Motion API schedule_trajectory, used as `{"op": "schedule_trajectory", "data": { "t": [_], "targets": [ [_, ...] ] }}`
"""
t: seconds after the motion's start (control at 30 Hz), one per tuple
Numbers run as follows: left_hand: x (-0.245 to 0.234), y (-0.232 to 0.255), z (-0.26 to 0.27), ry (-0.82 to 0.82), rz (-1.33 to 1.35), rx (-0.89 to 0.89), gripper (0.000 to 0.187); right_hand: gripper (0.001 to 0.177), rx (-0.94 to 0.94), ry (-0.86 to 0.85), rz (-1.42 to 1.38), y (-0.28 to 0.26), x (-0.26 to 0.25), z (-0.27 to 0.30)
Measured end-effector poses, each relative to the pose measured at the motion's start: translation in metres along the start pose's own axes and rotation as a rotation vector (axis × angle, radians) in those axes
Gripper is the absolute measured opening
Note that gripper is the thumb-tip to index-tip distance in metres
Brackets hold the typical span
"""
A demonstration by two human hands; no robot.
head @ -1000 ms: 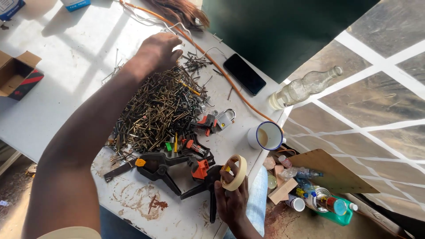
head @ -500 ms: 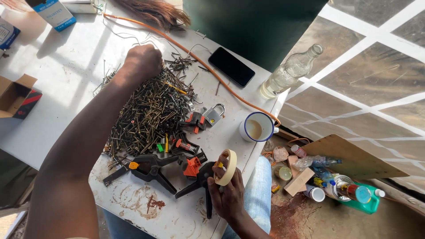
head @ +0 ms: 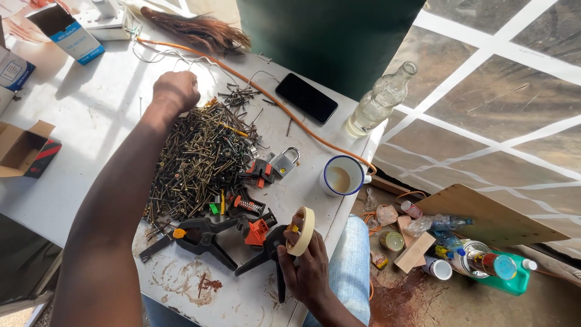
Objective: The person sits with a table on their lap and sorts through a large pile of screws and nails. They move aside tools like clamps and a tape roll, then pick through the pile to separate specific fasteners and place them into a small cardboard box.
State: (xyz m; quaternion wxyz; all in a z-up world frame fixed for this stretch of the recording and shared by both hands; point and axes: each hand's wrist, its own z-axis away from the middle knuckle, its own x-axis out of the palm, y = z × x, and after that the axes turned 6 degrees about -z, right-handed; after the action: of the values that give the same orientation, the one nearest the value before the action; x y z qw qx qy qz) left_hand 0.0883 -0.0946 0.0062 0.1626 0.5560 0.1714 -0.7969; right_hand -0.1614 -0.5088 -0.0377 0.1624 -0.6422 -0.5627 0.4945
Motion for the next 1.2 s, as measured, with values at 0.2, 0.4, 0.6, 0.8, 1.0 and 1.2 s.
{"op": "schedule_trajectory", "data": {
  "t": [0.2,0.4,0.6,0.8,1.0,1.2],
  "targets": [
    [0.021,-0.015,-0.036,0.152,-0.063,0.032,0.025,0.027,-0.004,0.018,0.015,0.005,0.003,0.003],
    [0.034,-0.014,-0.065,0.288,-0.020,-0.005,0.030,0.024,-0.009,0.010,0.007,0.003,0.002,0.002],
    [0.032,-0.012,-0.084,0.364,0.040,-0.062,0.035,0.024,-0.008,0.014,0.000,0.001,0.002,0.000],
    [0.048,-0.021,-0.121,0.443,0.118,-0.059,0.018,0.025,-0.018,0.012,0.022,0.005,0.004,0.002],
    [0.008,0.010,-0.022,0.173,0.232,0.337,0.010,0.026,-0.031,0.009,0.011,0.003,0.002,-0.001],
    [0.016,0.029,-0.008,0.248,0.460,0.476,0.022,0.026,-0.018,0.001,0.023,0.003,0.003,0.001]
  ]
}}
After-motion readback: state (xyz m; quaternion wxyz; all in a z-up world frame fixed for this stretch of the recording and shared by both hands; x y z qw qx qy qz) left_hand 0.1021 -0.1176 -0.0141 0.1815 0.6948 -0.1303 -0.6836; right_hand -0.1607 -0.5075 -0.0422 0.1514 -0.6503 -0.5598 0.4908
